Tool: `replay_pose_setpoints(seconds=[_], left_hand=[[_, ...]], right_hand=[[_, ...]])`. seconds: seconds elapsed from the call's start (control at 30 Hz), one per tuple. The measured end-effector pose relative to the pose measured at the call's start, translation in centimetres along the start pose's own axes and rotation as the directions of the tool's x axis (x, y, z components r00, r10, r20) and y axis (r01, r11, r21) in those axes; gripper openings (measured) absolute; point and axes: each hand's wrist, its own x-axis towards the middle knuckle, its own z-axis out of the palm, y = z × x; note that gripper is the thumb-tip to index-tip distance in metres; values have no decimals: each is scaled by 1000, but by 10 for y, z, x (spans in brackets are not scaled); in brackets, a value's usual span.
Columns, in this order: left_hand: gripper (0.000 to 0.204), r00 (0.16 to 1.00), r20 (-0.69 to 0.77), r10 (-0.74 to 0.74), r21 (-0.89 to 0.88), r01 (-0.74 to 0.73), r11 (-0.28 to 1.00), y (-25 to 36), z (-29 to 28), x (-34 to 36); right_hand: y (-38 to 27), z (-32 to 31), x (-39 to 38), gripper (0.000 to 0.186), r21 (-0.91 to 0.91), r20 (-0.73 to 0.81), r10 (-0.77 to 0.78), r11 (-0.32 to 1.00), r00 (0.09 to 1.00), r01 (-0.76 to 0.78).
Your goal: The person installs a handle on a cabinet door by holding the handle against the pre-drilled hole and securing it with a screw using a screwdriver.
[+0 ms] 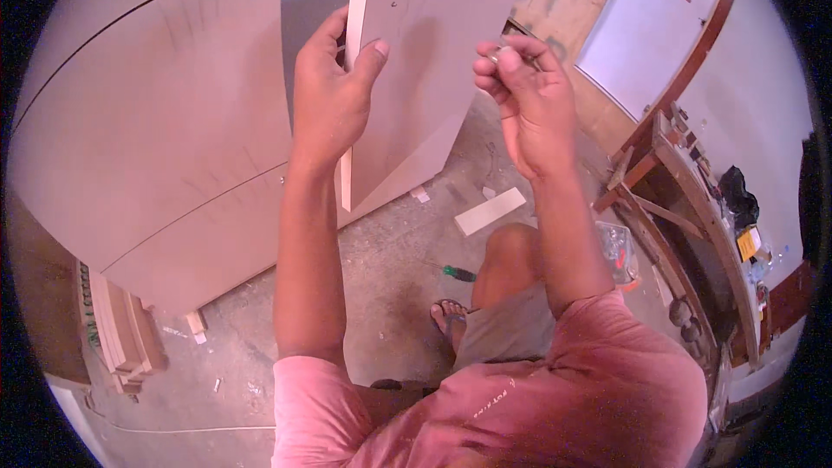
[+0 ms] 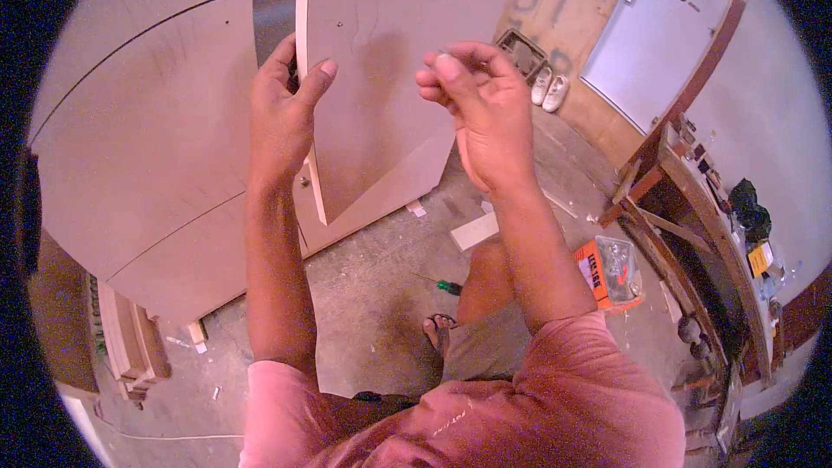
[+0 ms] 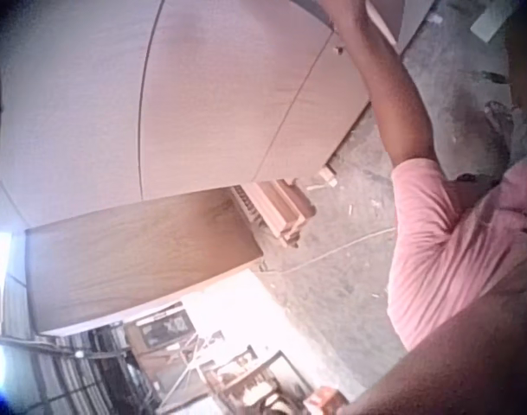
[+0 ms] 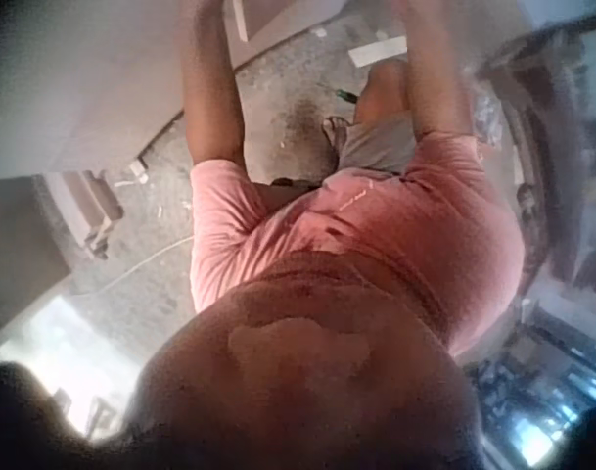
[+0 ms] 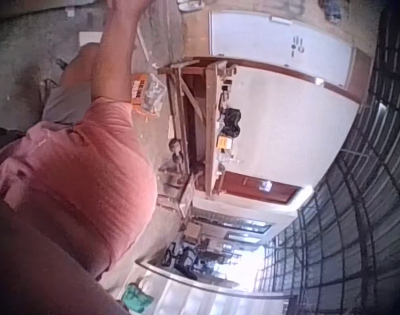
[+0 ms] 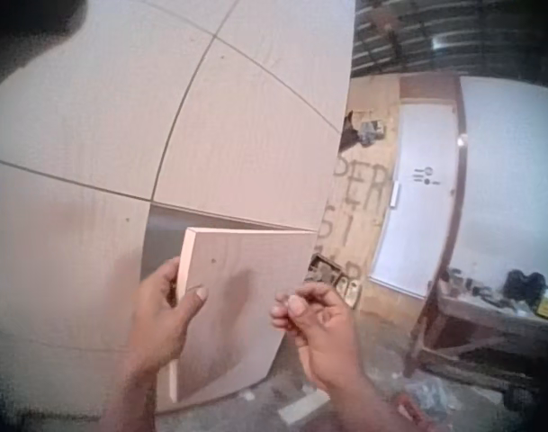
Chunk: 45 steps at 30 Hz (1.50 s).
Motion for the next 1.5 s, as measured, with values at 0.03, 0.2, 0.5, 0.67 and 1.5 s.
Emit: replay_pose_setpoints(seconds=[0.03, 0.2, 0.5, 0.67, 1.5], left_hand=[[44, 1000, -20, -21, -12, 21, 1000, -1, -2, 1], [43, 1000, 6, 6, -65, -6, 998, -4, -2, 5], [46, 999, 35, 11, -81, -9, 997, -1, 0, 1], [47, 999, 35, 16, -106, -13, 994, 0, 4, -1], [43, 994, 14, 106, -3, -106, 994, 0, 15, -7]], right_hand=[[4, 7, 2, 25, -8, -22, 16, 1000, 1000, -16], [17, 32, 15, 28, -335, 153, -199, 911, 968, 240], [22, 44, 33, 26, -661, 294, -526, 491, 798, 567], [23, 47, 33, 25, -641, 285, -528, 516, 800, 568], [10, 43, 31, 42, -845, 255, -458, 323, 852, 426]])
